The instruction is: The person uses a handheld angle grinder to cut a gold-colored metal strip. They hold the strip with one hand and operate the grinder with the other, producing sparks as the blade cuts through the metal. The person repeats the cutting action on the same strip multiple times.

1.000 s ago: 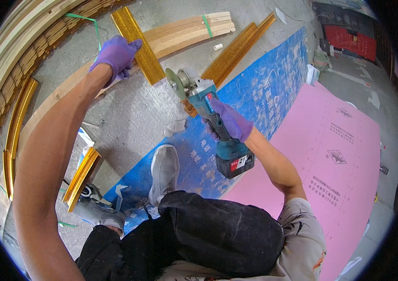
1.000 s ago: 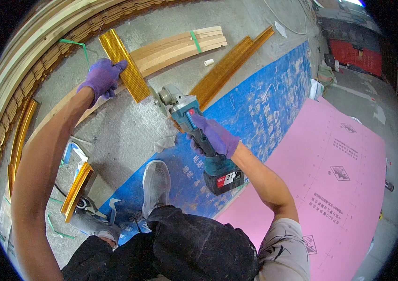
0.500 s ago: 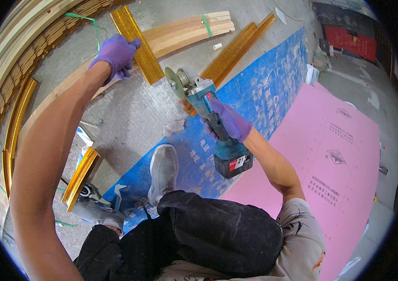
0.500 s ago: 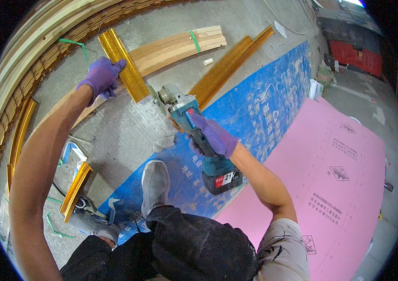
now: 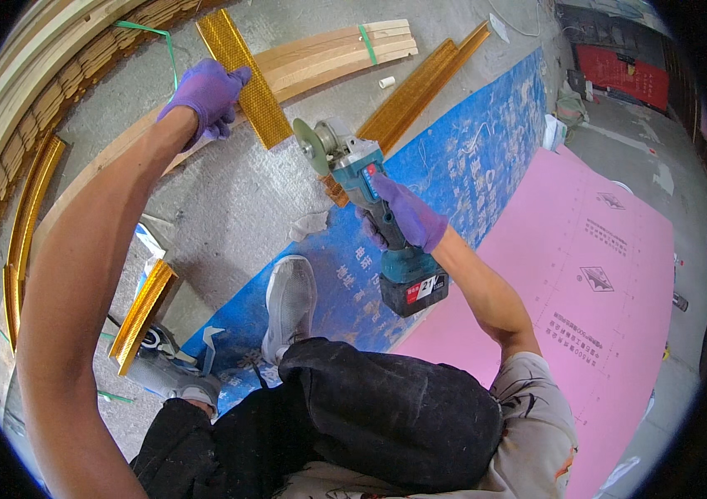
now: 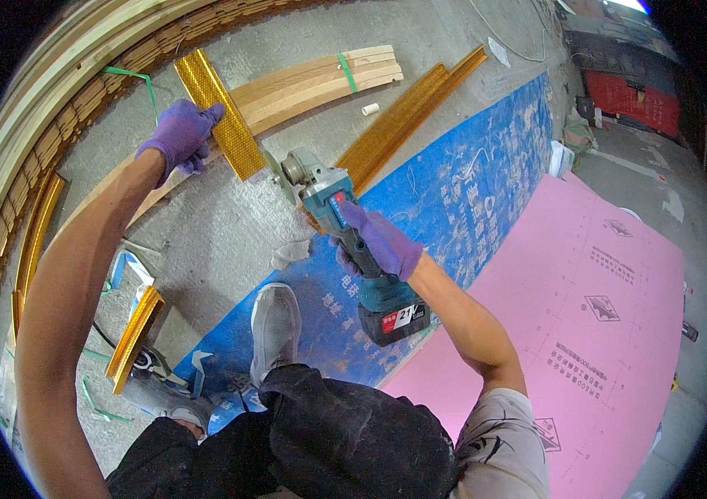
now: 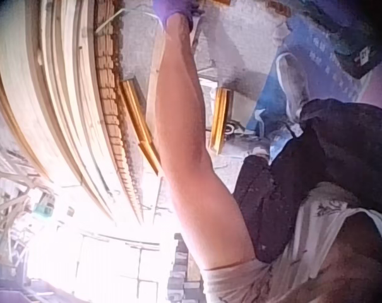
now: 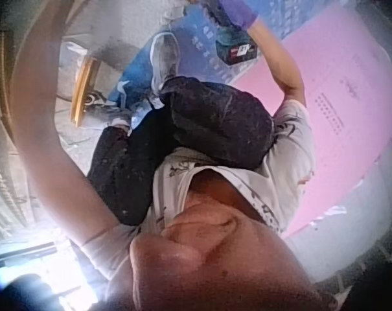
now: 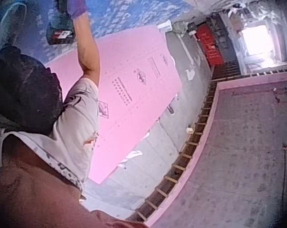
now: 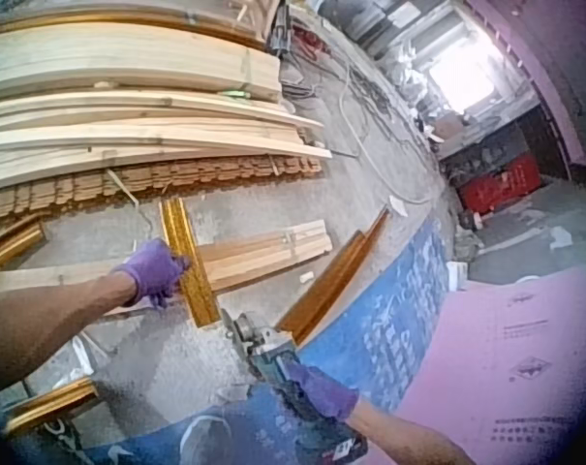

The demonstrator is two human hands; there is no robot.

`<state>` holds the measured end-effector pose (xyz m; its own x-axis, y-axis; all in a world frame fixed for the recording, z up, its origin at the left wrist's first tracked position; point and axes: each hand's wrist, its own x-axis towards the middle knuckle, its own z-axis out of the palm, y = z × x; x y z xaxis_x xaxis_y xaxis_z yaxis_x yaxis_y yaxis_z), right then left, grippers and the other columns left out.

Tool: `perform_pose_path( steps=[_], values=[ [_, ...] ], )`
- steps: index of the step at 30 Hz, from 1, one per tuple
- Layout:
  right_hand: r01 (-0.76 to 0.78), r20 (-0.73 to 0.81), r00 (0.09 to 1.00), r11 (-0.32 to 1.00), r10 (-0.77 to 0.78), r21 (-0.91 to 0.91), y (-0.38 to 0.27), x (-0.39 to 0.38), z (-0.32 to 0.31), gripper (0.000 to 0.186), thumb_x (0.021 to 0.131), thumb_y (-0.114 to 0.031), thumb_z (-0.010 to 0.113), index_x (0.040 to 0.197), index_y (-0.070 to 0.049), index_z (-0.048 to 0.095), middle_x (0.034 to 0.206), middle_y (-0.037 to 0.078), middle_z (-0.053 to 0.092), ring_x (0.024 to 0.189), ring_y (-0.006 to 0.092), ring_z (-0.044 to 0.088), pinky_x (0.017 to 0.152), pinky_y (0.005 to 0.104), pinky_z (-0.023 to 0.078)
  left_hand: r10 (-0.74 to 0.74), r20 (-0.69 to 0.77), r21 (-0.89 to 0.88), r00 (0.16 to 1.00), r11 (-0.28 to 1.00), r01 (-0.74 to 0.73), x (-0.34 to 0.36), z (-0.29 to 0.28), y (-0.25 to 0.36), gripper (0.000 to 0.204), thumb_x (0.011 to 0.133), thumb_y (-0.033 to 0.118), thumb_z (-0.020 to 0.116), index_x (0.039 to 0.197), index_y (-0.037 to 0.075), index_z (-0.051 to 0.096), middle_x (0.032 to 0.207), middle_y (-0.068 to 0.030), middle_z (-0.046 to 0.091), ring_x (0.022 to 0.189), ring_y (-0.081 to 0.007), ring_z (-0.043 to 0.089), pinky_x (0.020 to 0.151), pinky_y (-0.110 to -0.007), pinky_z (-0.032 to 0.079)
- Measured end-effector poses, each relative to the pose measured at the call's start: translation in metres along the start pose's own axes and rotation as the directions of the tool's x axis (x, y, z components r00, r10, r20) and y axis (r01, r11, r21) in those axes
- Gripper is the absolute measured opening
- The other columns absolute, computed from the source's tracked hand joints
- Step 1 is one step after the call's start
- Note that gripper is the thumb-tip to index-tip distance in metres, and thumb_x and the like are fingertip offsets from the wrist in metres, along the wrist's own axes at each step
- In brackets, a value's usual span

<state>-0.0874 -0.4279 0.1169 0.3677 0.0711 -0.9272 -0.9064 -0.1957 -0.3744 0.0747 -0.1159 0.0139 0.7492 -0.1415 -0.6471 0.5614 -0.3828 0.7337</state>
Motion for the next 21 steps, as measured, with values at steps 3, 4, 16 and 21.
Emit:
perform_pose_path(
  steps=[3,4,16,21],
  values=[
    [-0.01,-0.021,1.0,1.0,0.01,0.002,-0.0026,-0.0012,0.0038,0.067,0.101,-0.067,0.051,0.097,-0.001,0.06,0.067,0.01,0.064,0.052,0.0189,0.061,0.046,0.0332,0.049,0.013,0.008,0.028,1.0,1.0,-0.013,0.0005,-0.0014,-0.0006,0.059,0.104,0.045,0.061,0.073,-0.005,0.064,0.055,-0.0129,0.062,0.04,-0.0243,0.063,0.038,-0.04,0.05],
    [-0.021,-0.033,0.999,1.0,0.022,0.007,-0.0033,-0.0016,0.005,0.066,0.101,-0.066,0.051,0.097,-0.001,0.06,0.067,0.01,0.064,0.051,0.0189,0.061,0.046,0.0333,0.049,0.019,0.006,0.032,1.0,0.999,-0.019,0.0009,-0.0016,-0.0011,0.059,0.104,0.045,0.061,0.073,-0.005,0.064,0.056,-0.0129,0.062,0.04,-0.0243,0.063,0.038,-0.04,0.05],
    [-0.026,0.011,1.0,1.0,0.026,-0.002,-0.0046,-0.0027,0.0029,0.067,0.102,-0.068,0.048,0.103,-0.002,0.059,0.07,0.008,0.061,0.052,0.0183,0.059,0.047,0.0329,0.049,0.064,0.011,0.108,0.998,0.992,-0.065,0.003,-0.002,-0.0017,0.055,0.105,0.039,0.062,0.08,-0.01,0.065,0.06,-0.0145,0.062,0.041,-0.0244,0.062,0.038,-0.038,0.05],
    [-0.031,-0.011,0.999,0.999,0.03,-0.013,-0.0037,-0.0025,0.0025,0.066,0.103,-0.067,0.046,0.101,-0.002,0.059,0.069,0.009,0.06,0.051,0.0191,0.059,0.047,0.0329,0.049,0.022,0.007,0.089,1.0,0.996,-0.022,0.0036,0.0002,-0.0012,0.062,0.103,0.048,0.061,0.071,-0.004,0.067,0.056,-0.0126,0.063,0.043,-0.0246,0.065,0.043,-0.04,0.052]
  ],
)
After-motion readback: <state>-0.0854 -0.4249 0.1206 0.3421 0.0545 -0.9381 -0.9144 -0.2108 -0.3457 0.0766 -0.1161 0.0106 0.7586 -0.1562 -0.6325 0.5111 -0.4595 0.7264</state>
